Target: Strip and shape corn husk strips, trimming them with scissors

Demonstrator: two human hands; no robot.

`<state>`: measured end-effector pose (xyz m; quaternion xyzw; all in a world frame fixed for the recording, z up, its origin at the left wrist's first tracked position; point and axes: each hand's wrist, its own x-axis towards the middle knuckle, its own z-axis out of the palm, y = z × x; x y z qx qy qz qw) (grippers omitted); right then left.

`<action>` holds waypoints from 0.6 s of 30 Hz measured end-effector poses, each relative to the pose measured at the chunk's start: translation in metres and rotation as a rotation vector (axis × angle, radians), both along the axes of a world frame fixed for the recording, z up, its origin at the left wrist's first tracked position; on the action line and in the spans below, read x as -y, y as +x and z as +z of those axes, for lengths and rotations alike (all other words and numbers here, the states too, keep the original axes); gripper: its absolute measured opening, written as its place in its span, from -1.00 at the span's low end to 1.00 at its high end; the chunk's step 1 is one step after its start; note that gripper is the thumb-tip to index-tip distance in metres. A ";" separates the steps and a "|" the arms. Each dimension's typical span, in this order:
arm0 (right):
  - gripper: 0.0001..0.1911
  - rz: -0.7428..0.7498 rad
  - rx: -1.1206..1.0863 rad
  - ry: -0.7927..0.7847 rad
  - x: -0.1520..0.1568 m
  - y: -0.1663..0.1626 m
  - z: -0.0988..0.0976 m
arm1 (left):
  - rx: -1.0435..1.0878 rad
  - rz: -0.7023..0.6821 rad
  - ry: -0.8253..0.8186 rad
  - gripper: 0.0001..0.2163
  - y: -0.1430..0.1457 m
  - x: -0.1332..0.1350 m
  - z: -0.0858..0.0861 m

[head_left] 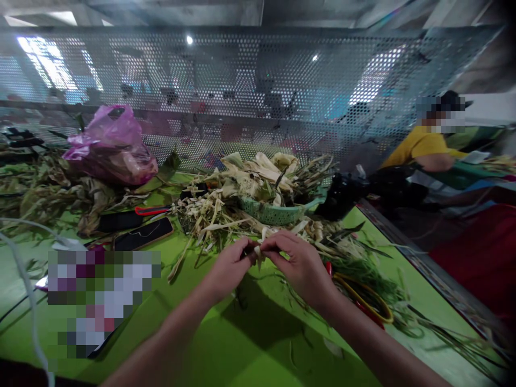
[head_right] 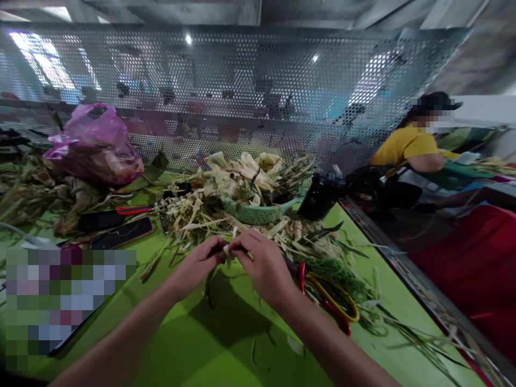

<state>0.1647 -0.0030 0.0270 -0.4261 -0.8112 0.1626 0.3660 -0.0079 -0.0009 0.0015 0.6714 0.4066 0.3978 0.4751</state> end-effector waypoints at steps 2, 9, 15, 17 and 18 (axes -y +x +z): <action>-0.92 -0.036 0.027 0.012 0.002 -0.001 0.000 | -0.025 0.008 0.012 -0.90 0.001 0.001 0.000; -0.86 -0.048 0.139 0.129 0.010 -0.007 0.002 | -0.002 0.011 0.013 -0.88 0.002 0.000 -0.006; -0.86 -0.027 0.122 0.155 0.010 -0.010 -0.002 | 0.111 -0.030 -0.067 -0.82 0.004 0.000 -0.012; -0.83 -0.034 -0.028 0.096 0.008 -0.007 -0.003 | 0.158 0.006 -0.127 -0.78 0.003 -0.001 -0.009; -0.80 -0.046 -0.133 0.056 0.006 -0.005 -0.003 | 0.180 0.033 -0.151 -0.76 0.003 -0.001 -0.008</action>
